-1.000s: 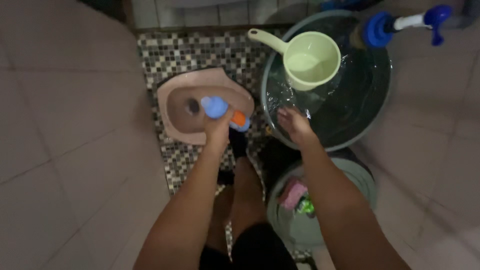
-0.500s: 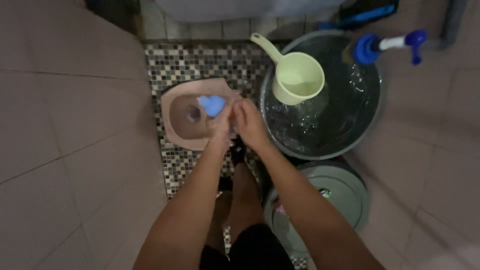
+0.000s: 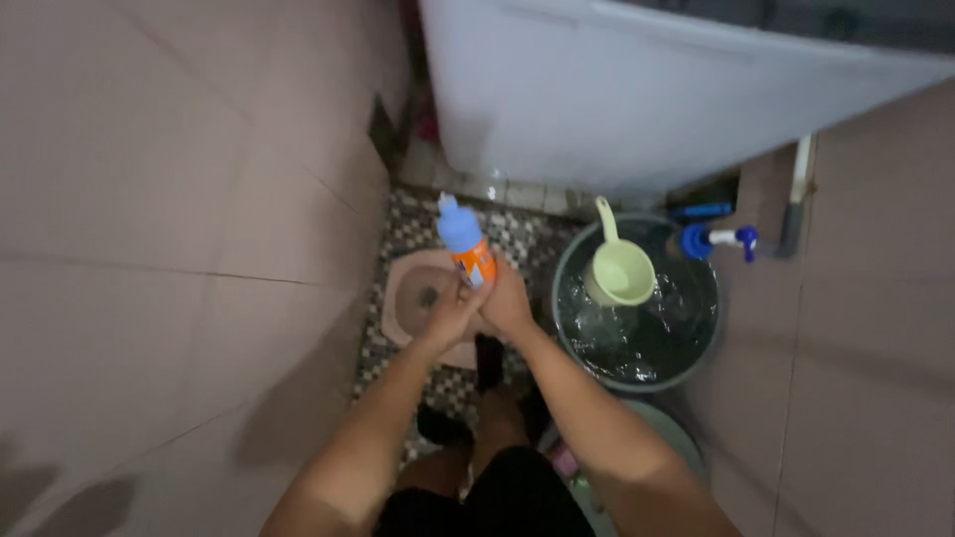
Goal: The person pours water from a green cup into a bucket, then picks up a pink sponge and a green scrubber. They spray a blue cleaning solution onto the tiled walls and floor, then wipe the wall with the sponge.
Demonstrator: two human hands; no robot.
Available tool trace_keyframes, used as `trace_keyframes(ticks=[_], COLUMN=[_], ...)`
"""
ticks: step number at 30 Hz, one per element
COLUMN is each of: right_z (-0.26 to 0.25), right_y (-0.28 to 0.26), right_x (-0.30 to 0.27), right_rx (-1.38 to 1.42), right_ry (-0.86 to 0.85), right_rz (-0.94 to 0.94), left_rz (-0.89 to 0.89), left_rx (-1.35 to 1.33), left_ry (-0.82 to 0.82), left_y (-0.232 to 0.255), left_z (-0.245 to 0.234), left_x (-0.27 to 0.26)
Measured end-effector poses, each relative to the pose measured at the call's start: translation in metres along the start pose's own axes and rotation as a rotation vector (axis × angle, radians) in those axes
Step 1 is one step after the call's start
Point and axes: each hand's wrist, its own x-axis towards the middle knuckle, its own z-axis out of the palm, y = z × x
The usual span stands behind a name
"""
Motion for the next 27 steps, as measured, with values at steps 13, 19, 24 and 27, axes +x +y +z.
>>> trace_keyframes(ticks=[13, 19, 24, 27], right_z=[-0.051, -0.096, -0.147, -0.182], right_y=[-0.065, -0.164, -0.259, -0.313], right_x=[-0.001, 0.035, 0.061, 0.071], right_rx=[-0.741, -0.782, -0.772, -0.857], right_ry=[-0.549, -0.454, -0.369, -0.322], right_rz=[0.086, -0.06, -0.264, -0.369], left_rz=[-0.193, -0.09, 0.073, 0.163], left_rx=[0.837, 0.189, 0.174, 0.118], left_ry=[0.024, 0.145, 0.342, 0.361], left_y=[0.075, 0.094, 0.186, 0.237], left_z=[-0.167, -0.156, -0.151, -0.155], left_x=[-0.124, -0.061, -0.018, 0.004])
